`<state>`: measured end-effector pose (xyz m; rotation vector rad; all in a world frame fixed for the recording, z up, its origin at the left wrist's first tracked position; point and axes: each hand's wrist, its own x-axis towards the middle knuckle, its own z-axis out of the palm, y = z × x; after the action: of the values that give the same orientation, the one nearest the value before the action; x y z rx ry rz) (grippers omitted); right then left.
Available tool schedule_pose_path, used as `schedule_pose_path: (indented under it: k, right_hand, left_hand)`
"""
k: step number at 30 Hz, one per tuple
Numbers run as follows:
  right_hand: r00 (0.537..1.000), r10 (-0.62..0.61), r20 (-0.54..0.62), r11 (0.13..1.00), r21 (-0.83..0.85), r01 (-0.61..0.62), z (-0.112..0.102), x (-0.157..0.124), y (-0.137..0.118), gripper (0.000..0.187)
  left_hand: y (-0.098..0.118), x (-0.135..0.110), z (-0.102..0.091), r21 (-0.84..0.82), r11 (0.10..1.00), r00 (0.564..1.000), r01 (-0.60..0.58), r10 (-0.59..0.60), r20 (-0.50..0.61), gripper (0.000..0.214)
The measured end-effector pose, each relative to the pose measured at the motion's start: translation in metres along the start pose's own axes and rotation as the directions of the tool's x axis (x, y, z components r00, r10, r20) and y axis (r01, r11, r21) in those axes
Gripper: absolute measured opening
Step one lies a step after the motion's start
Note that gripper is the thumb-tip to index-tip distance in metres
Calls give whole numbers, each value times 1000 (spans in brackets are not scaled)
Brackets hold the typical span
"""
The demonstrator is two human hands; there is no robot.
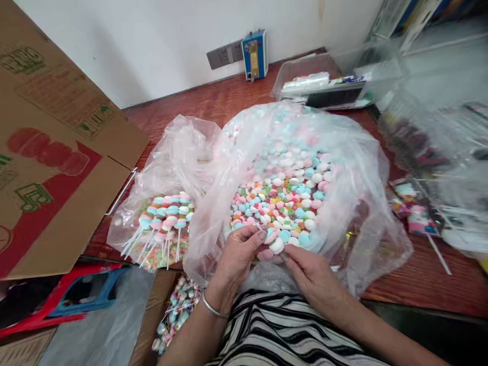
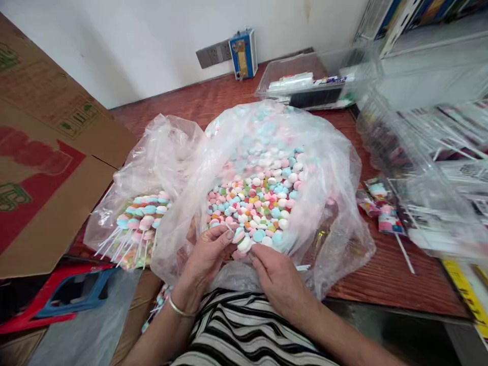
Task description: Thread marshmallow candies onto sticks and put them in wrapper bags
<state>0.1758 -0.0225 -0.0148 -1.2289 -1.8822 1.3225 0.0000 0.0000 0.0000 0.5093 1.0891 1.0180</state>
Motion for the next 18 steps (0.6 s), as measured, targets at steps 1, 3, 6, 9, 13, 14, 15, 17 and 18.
schedule_pose_path:
  k: [1,3,6,9,13,14,15,17,18]
  right_hand:
    - [1000,6,-10,1000,4,-6,0,2,-2,22]
    - [999,19,-32,1000,5,-19,-1,6,-4,23]
    - [997,32,-69,999,-17,-33,-4,9,-4,25]
    - [994,64,-92,997,-28,-67,-8,8,-1,27]
    - [993,88,-74,995,-31,-90,-9,6,2,28]
    - [994,84,-64,996,-34,-86,-9,4,3,28]
    - [996,79,-50,996,-39,-81,-8,3,3,28]
    - [998,66,-7,996,-54,-67,-8,-1,4,27]
    - [998,61,19,996,-64,-60,-7,-3,4,27]
  left_hand:
    - [0,-2,-4,29,999,998,-28,29,-54,29]
    - [2,-8,-12,182,978,988,-97,118,-103,33]
    - [6,-18,-30,637,726,948,-258,318,21,19]
    - [6,-28,-46,896,207,906,-392,256,337,18]
    - [-2,-31,-53,921,-148,905,-361,181,384,24]
    - [-4,-31,-53,926,-154,905,-344,209,371,22]
    - [-5,-30,-52,934,-119,900,-336,254,355,20]
    - [-5,-28,-49,938,75,874,-337,394,283,14]
    - [-3,-27,-46,914,227,864,-335,461,202,10]
